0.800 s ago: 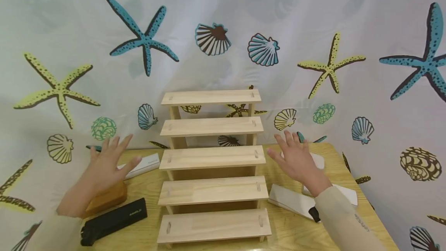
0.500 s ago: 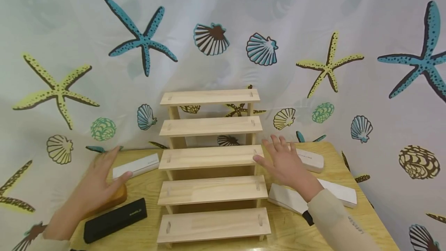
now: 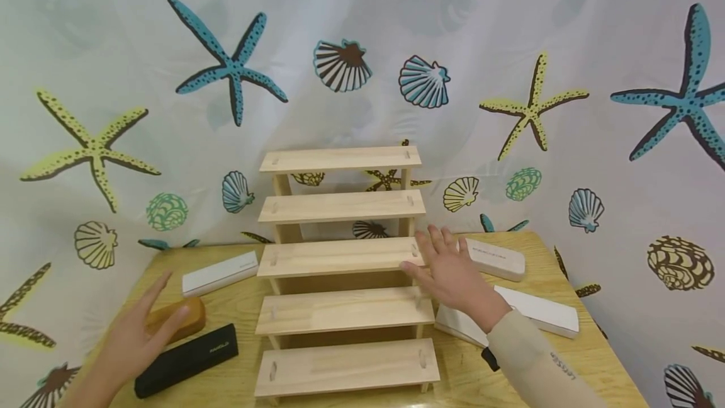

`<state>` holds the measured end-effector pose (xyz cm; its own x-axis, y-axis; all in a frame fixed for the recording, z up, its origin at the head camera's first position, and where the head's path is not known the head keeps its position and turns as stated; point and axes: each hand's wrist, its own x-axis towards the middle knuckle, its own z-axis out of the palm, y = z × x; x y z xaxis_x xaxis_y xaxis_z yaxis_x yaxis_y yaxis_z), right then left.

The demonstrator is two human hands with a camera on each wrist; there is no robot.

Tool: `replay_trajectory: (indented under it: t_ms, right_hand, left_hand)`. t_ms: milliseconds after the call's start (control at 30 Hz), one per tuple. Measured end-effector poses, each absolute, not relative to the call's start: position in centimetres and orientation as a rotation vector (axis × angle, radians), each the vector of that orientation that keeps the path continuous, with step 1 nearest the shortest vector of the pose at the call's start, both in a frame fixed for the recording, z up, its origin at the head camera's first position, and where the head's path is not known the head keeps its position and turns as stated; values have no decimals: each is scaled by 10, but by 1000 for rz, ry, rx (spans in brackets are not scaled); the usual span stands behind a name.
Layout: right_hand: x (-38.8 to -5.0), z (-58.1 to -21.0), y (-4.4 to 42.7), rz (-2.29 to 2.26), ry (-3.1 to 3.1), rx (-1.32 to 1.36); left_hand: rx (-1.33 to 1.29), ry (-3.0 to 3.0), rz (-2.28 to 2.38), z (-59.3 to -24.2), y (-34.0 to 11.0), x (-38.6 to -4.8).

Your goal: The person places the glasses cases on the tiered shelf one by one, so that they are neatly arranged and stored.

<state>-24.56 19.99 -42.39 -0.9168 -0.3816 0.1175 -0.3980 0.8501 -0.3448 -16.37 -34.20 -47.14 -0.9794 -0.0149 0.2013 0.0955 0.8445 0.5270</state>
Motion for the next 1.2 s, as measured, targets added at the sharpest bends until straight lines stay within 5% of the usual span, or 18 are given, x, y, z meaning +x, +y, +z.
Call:
replay_trajectory:
  t_ms: [633, 1200]
  right_hand:
    - [-246, -426, 200, 582, -2978, 633]
    - [-247, -427, 199, 585, -2987, 629]
  left_hand:
    - [616, -2803, -1377, -514, -368, -136]
    - [575, -2927, -1486, -539, -387, -140]
